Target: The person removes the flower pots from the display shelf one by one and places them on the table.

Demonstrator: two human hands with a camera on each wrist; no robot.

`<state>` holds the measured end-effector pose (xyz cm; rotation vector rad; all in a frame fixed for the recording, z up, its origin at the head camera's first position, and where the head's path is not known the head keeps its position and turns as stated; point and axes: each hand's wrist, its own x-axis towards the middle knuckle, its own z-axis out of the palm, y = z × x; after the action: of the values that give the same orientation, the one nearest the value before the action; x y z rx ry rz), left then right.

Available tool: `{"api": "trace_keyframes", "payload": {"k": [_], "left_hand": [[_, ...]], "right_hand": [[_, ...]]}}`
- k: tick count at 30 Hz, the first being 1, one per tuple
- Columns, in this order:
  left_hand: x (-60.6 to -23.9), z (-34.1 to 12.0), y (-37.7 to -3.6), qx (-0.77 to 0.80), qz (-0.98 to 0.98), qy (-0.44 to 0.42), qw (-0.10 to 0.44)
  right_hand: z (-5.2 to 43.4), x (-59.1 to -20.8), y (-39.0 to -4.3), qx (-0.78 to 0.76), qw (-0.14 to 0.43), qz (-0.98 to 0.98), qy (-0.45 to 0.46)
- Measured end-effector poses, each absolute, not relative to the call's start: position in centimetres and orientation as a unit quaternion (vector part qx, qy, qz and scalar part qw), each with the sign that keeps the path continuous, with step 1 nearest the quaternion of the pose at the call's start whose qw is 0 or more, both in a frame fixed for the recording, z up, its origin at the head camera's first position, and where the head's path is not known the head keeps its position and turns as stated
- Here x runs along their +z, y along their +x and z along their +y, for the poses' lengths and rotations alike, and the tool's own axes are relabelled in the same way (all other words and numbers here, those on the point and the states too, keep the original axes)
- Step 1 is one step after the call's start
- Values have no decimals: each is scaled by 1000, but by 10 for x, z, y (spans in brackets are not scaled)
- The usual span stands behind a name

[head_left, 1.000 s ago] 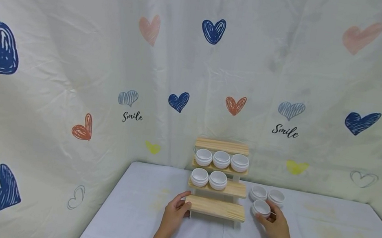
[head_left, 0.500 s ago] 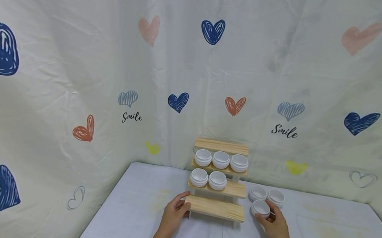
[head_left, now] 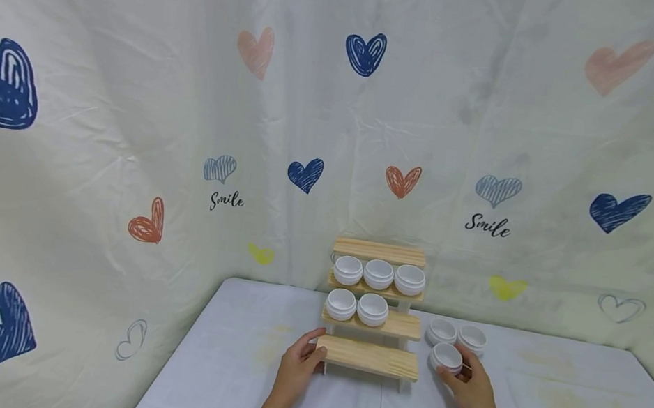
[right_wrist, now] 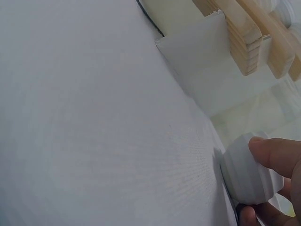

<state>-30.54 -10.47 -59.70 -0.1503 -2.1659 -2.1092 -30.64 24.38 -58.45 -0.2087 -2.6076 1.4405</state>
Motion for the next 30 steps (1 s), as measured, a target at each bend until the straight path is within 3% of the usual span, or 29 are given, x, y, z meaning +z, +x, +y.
{"api": "trace_keyframes", "payload": {"k": [30], "left_hand": [[-599,-105,-308,-696,-715,-44,50]], "right_hand": [[246,-583,-304,521,69,-844,-110]]}}
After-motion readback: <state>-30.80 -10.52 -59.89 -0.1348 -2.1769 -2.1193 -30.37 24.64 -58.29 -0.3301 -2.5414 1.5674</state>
